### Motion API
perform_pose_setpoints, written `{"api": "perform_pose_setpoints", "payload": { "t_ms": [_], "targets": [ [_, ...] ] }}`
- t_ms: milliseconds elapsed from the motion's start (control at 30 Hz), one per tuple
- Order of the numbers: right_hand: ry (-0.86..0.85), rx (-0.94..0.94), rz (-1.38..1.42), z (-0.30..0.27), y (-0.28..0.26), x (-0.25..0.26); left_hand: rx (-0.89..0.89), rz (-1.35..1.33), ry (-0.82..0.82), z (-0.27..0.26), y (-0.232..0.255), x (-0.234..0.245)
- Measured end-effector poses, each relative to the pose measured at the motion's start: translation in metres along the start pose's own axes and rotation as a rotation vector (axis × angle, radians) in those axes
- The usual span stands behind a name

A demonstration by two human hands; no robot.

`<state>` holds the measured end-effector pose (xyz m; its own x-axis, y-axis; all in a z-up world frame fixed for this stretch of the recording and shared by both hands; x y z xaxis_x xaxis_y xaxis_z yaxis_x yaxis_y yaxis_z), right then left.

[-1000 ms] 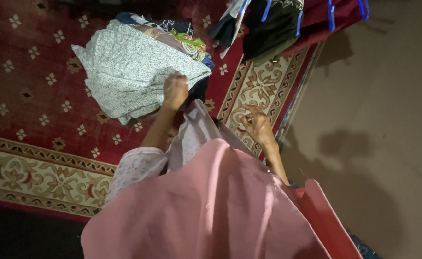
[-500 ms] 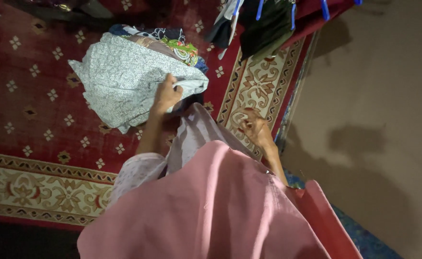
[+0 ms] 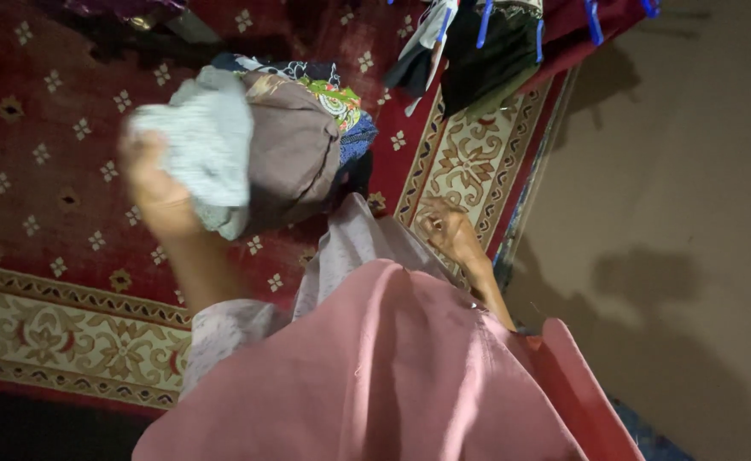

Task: Hanging various clothes on a circular drying rack.

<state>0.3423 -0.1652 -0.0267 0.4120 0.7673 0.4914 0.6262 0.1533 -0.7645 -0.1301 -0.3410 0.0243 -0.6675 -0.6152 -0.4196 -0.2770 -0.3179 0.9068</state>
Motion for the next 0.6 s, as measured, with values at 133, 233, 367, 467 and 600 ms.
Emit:
{"api": "perform_pose_setpoints", "payload": {
  "t_ms": [133,233,367,467,600],
  "targets": [
    [-0.033,-0.093,-0.011,-0.001,0.019,-0.005,-0.069,-0.022,-0.123,0.014,0.056,-0.034],
    [-0.001,-0.007,0.060,-0.006,0.038,-0.010,-0.128,-0.044,-0.243,0.026,0.082,-0.081],
    [0.053,0.129,0.004,-0.011,0.002,0.003,-0.209,-0.078,-0.407,0.030,0.104,-0.155],
    [-0.024,-0.178,0.134,-0.012,-0.022,0.009,-0.272,-0.099,-0.523,0.022,0.121,-0.223],
    [-0.044,-0.214,0.261,-0.020,-0.040,0.019,-0.367,-0.117,-0.695,-0.001,0.152,-0.317]
  ]
}}
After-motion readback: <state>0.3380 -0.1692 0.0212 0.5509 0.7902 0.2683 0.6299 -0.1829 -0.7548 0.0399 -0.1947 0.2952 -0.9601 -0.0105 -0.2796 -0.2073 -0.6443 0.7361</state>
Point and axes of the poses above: each hand's wrist, its own z-axis towards the middle knuckle, its own x-axis out of the back of the hand, y = z × x, the point moved 7 cm from there along z, towards the middle knuckle, and after that the axes turned 5 degrees about z, right-handed, at the moved point
